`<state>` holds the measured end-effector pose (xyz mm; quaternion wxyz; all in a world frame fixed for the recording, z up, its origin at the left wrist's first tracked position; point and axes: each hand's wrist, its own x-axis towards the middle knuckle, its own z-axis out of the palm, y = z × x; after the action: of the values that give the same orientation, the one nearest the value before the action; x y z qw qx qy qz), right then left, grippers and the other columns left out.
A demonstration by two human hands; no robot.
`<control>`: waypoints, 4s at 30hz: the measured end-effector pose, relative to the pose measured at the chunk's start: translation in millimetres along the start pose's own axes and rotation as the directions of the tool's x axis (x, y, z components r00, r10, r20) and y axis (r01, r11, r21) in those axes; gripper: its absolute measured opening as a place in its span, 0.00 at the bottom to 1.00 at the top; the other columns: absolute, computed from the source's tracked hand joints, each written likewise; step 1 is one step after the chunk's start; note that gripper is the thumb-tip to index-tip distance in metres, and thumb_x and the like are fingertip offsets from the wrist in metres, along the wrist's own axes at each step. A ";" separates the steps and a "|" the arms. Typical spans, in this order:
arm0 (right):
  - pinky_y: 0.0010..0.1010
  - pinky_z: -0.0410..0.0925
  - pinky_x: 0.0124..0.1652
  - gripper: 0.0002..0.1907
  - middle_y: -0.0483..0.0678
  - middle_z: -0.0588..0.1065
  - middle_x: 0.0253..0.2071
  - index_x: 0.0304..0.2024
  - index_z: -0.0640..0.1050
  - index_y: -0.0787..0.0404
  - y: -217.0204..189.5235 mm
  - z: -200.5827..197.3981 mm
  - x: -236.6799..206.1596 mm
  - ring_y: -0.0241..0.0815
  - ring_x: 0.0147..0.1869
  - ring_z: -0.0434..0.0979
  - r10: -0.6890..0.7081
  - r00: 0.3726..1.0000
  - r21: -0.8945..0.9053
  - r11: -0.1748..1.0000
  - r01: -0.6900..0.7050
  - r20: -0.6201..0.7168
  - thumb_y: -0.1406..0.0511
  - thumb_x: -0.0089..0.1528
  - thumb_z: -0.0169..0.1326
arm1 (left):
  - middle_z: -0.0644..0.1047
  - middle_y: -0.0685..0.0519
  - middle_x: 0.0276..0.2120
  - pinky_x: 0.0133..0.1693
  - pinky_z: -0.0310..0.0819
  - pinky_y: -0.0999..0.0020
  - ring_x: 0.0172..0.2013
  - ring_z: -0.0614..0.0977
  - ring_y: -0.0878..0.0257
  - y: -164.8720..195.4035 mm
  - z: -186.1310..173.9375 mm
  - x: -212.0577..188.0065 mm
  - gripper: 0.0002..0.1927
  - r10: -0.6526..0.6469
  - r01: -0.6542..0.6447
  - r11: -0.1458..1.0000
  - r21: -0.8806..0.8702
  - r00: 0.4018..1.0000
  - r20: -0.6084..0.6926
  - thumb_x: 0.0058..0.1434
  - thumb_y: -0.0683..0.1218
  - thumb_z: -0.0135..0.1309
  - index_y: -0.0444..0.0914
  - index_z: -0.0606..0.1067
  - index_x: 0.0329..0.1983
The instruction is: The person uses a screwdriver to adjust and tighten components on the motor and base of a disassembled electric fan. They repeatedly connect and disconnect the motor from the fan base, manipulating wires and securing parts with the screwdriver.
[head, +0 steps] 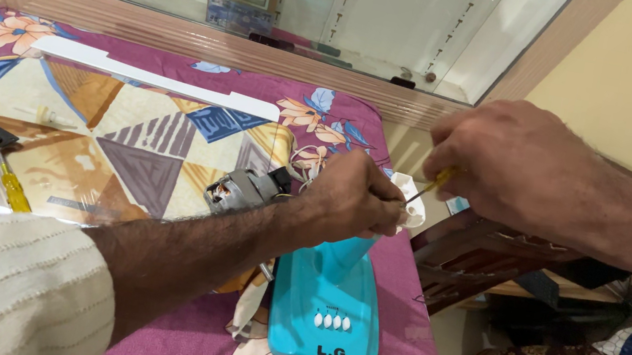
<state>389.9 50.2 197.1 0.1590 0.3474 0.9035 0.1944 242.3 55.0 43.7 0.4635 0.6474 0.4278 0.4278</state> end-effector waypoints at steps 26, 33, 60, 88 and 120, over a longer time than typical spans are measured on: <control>0.41 0.74 0.51 0.17 0.38 0.77 0.54 0.49 0.84 0.43 7.7 3.9 1.7 0.40 0.55 0.79 0.110 0.989 -0.024 0.994 -0.108 0.102 0.56 0.56 0.64 | 0.85 0.48 0.28 0.32 0.86 0.72 0.28 0.87 0.66 -0.3 1.4 0.8 0.12 -0.040 0.041 0.999 0.011 0.998 -0.042 0.57 0.44 0.61 0.32 0.84 0.41; 0.39 0.73 0.47 0.17 0.48 0.84 0.40 0.46 0.83 0.55 25.1 18.3 4.8 0.41 0.45 0.83 0.224 0.938 0.452 0.830 -0.326 0.266 0.52 0.65 0.57 | 0.85 0.49 0.28 0.32 0.85 0.73 0.28 0.87 0.67 2.6 1.1 -3.1 0.12 -0.044 0.044 0.999 0.011 0.998 -0.048 0.56 0.45 0.62 0.33 0.84 0.40; 0.41 0.75 0.37 0.16 0.55 0.82 0.28 0.39 0.85 0.59 -5.4 55.3 7.4 0.47 0.32 0.84 0.206 0.972 0.605 0.790 -0.097 -0.114 0.62 0.49 0.66 | 0.84 0.48 0.27 0.31 0.85 0.72 0.26 0.85 0.67 4.2 4.0 -1.4 0.11 -0.132 0.126 0.990 -0.066 0.986 -0.098 0.52 0.41 0.66 0.30 0.85 0.37; 0.33 0.76 0.35 0.16 0.47 0.81 0.41 0.47 0.83 0.59 20.7 66.4 -2.7 0.35 0.39 0.79 0.408 0.896 0.901 0.301 -0.311 0.173 0.61 0.58 0.64 | 0.85 0.45 0.32 0.39 0.82 0.64 0.32 0.88 0.58 21.1 -21.8 1.0 0.14 0.125 -0.064 0.902 0.427 0.985 -0.117 0.56 0.42 0.55 0.40 0.84 0.45; 0.25 0.52 0.19 0.14 0.44 0.75 0.25 0.44 0.83 0.65 5.1 77.5 -6.2 0.30 0.19 0.56 0.286 0.898 0.943 -0.100 -0.319 0.334 0.62 0.61 0.61 | 0.83 0.53 0.23 0.24 0.73 0.69 0.22 0.80 0.67 37.6 -51.6 8.4 0.12 -0.233 0.151 0.932 0.329 0.946 0.227 0.56 0.49 0.62 0.34 0.84 0.32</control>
<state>429.9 68.0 132.7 -0.1721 0.5512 0.6632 -0.4761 201.4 67.4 91.9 0.4495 0.7172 0.4855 0.2187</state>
